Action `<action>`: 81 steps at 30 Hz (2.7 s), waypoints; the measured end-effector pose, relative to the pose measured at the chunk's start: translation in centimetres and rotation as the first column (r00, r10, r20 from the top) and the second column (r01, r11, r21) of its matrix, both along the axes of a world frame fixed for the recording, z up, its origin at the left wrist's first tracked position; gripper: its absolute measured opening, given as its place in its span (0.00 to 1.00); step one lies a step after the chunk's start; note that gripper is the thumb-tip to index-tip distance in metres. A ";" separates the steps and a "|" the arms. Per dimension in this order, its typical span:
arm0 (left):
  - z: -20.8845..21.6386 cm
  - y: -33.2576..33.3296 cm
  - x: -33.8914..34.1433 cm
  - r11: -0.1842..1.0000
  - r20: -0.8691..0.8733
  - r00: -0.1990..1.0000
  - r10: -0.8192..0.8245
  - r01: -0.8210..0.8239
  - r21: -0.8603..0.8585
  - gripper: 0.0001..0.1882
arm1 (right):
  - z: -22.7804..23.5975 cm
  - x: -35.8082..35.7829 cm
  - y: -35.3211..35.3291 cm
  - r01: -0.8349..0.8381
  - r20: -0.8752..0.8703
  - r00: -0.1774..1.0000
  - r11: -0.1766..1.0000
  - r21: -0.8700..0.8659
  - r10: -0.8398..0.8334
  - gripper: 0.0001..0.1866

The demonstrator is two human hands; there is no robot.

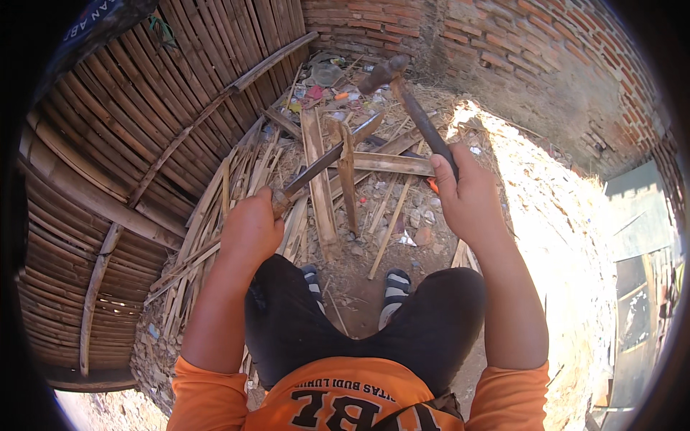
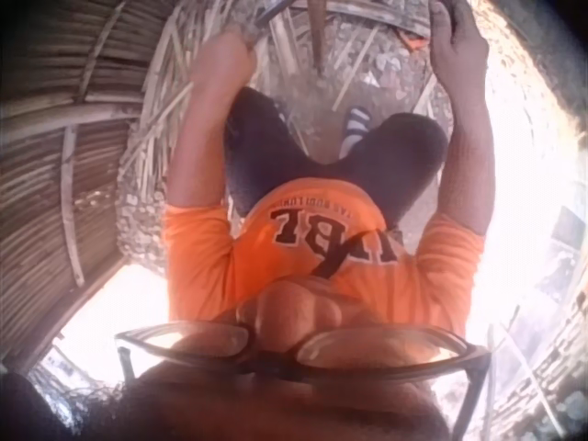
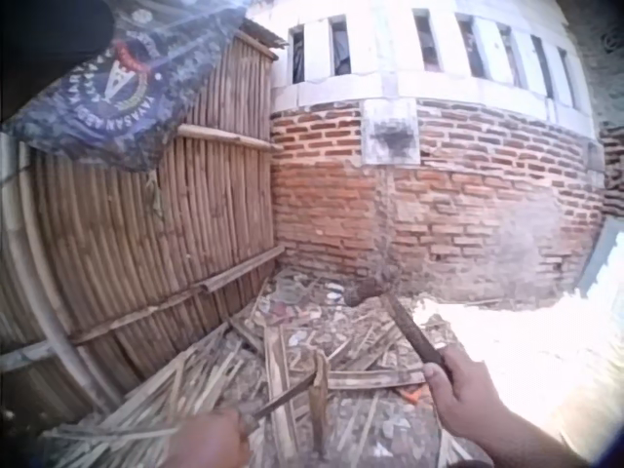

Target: The person splits a piece of wood using a large knife and a hammer.

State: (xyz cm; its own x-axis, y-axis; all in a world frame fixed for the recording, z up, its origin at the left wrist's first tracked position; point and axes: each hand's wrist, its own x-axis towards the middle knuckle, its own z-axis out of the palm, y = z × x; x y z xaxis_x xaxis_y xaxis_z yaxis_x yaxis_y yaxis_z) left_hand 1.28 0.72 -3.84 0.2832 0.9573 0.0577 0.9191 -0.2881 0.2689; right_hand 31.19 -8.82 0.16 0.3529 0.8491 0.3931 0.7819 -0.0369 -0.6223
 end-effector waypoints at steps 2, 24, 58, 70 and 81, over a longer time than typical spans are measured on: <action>0.6 0.0 0.3 1.000 -0.017 1.000 0.003 -0.003 -0.023 0.16 | -0.8 0.8 -0.1 -0.073 0.204 0.974 0.989 -0.125 0.097 0.18; 0.7 0.2 -0.3 0.999 -0.106 0.994 0.029 -0.027 0.018 0.13 | -2.0 0.5 -0.5 -0.036 0.289 0.952 0.972 -0.232 0.104 0.18; 0.6 0.2 -0.4 0.999 -0.136 0.991 0.008 0.000 0.054 0.10 | -2.0 -0.9 0.6 -0.012 -0.064 0.998 0.991 0.136 0.021 0.19; -0.1 0.5 -0.6 1.000 -0.165 0.986 0.016 -0.013 0.020 0.11 | -2.9 -0.4 1.1 -0.031 0.000 1.000 0.999 -0.028 0.031 0.20; -0.9 0.5 -0.5 1.000 -0.172 0.985 0.027 -0.027 0.006 0.12 | -2.6 0.3 1.6 -0.028 -0.037 0.999 0.998 0.051 0.030 0.18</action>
State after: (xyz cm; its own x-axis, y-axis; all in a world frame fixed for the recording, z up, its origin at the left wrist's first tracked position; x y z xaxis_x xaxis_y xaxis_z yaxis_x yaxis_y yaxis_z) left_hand 0.76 1.26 -4.79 0.2630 0.9647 0.0138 0.9590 -0.2630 0.1053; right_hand 31.50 -7.25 -2.45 0.3435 0.8389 0.4223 0.7582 0.0177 -0.6518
